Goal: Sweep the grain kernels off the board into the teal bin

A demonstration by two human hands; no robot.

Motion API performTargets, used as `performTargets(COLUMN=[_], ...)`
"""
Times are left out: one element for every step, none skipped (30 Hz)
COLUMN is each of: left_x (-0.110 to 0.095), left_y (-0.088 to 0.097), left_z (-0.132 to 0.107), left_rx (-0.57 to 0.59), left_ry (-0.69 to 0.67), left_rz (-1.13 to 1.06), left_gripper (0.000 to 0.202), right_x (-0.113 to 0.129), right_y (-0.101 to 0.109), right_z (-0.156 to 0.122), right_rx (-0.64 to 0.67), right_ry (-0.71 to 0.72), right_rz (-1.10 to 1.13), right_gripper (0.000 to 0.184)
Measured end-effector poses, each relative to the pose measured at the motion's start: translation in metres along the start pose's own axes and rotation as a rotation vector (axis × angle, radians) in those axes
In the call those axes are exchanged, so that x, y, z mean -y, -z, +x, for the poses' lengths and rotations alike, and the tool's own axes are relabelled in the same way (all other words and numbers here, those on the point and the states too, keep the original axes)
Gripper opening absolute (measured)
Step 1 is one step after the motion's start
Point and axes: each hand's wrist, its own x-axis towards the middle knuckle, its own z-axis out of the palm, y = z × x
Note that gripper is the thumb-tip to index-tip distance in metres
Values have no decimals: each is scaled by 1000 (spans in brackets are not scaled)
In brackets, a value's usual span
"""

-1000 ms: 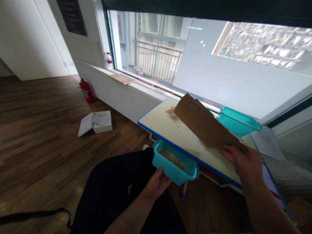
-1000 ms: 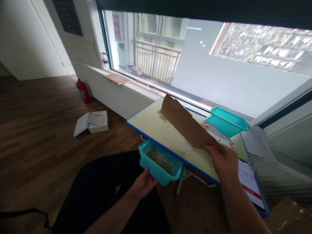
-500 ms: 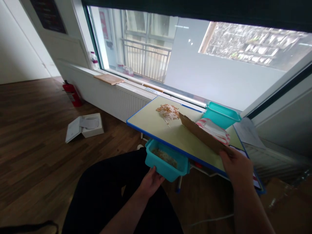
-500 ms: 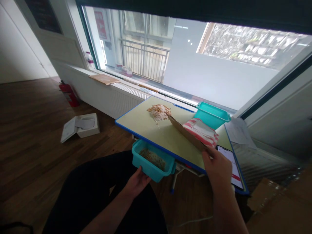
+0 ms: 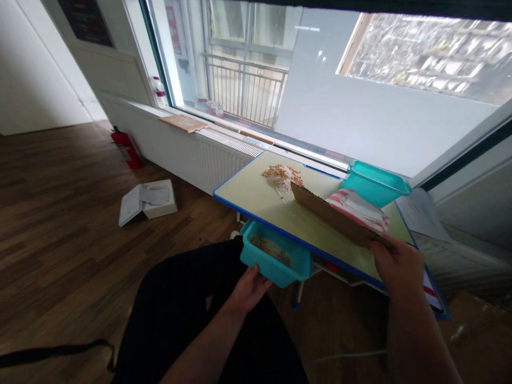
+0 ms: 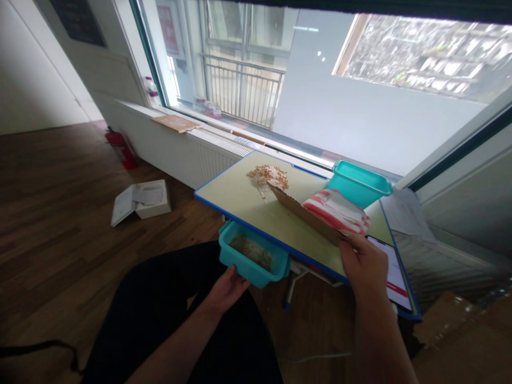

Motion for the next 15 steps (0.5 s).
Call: performTargets(left_x=[-1, -1, 0, 1, 2, 4, 6, 8, 9, 10, 11, 12, 12, 12, 13], left_y=[-1, -2, -3, -4, -5, -5, -6, -6, -6, -6, -7, -7, -7, -8, -8], left_z=[0, -1, -2, -3, -3, -4, -5, -7, -8, -8, -9, -10, -10, -10, -10], left_rx=[2, 4, 6, 12, 22, 35, 48, 58, 64, 64, 62, 58, 55, 52, 50], left_ry=[-4, 1, 13, 33, 55, 76, 93, 106, 114, 117, 118, 119, 119, 116, 113], left_rz=[3, 4, 3, 4, 10, 20, 33, 44, 53, 59, 62, 61, 58, 53, 47], left_gripper=[59, 59, 59, 59, 60, 61, 62, 62, 62, 62, 61, 61, 61, 62, 63], right_x=[0, 2, 4, 8, 13, 18, 24, 29, 34, 38, 40, 42, 43, 43, 43], right_y=[2, 4, 7, 10, 12, 15, 17, 18, 19, 20, 20, 21, 21, 21, 21], right_z=[-2, -5, -9, -13, -18, -22, -26, -30, -33, -36, -39, -41, -44, -46, -49], right_rx=[-7, -20, -31, -35, -35, -33, -27, -27, -28, -35, -41, -47, -49, -50, -56], right_ry=[17, 29, 36, 38, 37, 33, 31, 30, 28, 24, 19, 13, 8, 9, 16], right_rz=[9, 15, 15, 8, 0, -4, -5, -2, 7, 18, 30, 39, 46, 49, 49], right_gripper=[36, 36, 36, 36, 36, 35, 34, 33, 33, 32, 32, 31, 31, 30, 30])
